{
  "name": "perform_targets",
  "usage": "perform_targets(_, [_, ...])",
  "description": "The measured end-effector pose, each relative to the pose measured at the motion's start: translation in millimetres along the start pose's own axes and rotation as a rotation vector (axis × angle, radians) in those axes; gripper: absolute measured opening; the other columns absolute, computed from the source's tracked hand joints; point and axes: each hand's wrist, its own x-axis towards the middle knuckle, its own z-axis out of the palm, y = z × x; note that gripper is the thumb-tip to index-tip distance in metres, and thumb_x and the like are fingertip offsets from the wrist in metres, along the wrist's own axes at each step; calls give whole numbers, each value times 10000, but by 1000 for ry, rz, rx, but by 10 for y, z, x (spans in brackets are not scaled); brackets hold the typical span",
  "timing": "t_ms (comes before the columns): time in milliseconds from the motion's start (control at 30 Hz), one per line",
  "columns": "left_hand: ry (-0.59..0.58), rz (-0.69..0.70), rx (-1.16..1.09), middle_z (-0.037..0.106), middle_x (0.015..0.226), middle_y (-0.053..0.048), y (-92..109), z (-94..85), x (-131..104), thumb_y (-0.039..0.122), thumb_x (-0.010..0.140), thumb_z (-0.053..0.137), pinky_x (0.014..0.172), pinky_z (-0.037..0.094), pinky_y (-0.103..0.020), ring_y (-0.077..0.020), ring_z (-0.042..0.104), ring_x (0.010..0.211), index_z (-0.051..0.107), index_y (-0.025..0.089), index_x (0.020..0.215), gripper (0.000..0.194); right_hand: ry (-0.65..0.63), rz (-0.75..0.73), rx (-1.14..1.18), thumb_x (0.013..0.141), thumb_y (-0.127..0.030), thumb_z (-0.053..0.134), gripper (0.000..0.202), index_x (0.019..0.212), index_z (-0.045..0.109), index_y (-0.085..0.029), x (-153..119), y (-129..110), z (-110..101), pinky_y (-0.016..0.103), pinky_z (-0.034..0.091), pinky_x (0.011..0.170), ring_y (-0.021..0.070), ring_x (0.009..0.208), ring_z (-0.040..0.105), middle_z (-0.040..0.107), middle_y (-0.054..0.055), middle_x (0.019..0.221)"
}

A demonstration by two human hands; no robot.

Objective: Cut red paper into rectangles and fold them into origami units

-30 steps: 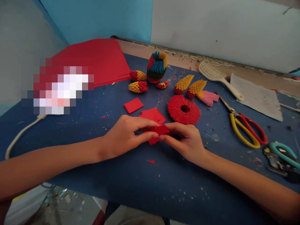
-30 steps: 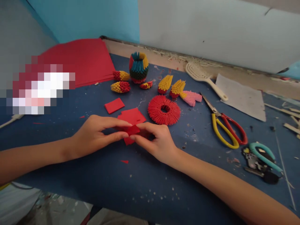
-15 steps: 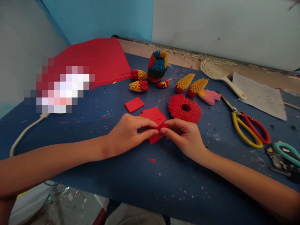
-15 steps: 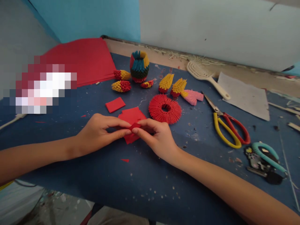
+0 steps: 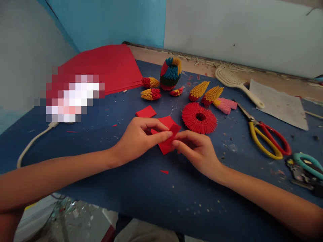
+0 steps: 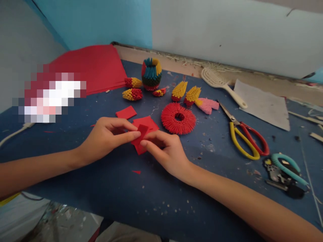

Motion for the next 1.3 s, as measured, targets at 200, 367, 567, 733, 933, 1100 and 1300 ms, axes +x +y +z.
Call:
perform_targets(200, [-22,-59,-61,650,653,11,-19,11,-36,276,728,673,527,407,-176,-79,541,573,684,139,715,138,-4,17,-55,856,-245,536,97,788,560,-179,-29,7,39,160,393,482,56,532,505,558,-42,625])
perform_targets(367, [-33,-49,-14,616,616,23,16,28,-35,247,731,654,498,381,-164,-62,499,544,655,129,683,128,25,-80,-161,874,-201,492,73,806,516,-190,-48,43,45,175,370,504,62,548,452,515,-44,646])
perform_targets(567, [-183,-28,117,631,634,20,-13,-5,-6,181,714,624,516,408,-151,-70,546,572,634,120,697,64,-62,-133,-332,888,-150,448,50,881,461,-198,-82,62,51,195,384,549,73,583,461,517,-33,697])
perform_targets(733, [-183,79,217,631,639,33,-55,-8,-7,230,794,562,537,396,-149,-55,525,564,651,143,740,136,-87,-159,-359,875,-115,446,145,935,355,-210,-111,104,65,188,401,566,70,607,489,508,-34,738])
perform_targets(933, [-82,29,152,595,656,33,-68,-47,69,230,821,514,519,395,-142,-57,505,566,600,135,735,155,-252,-271,-375,863,-106,465,165,972,386,-201,-136,102,44,185,418,581,70,631,504,539,-16,787])
perform_targets(1100, [-163,-99,16,579,597,33,-25,-166,126,261,792,549,448,379,-138,-52,484,490,603,141,698,161,-181,-444,-436,826,-108,518,247,1045,460,-205,-155,85,7,238,442,630,107,677,542,604,5,806])
perform_targets(1300, [-409,-182,-43,627,657,2,-27,-167,72,310,790,560,460,423,-143,-78,546,549,635,151,757,179,-208,-474,-384,847,-134,534,215,1052,560,-195,-111,78,-44,235,492,716,119,838,597,634,49,938])
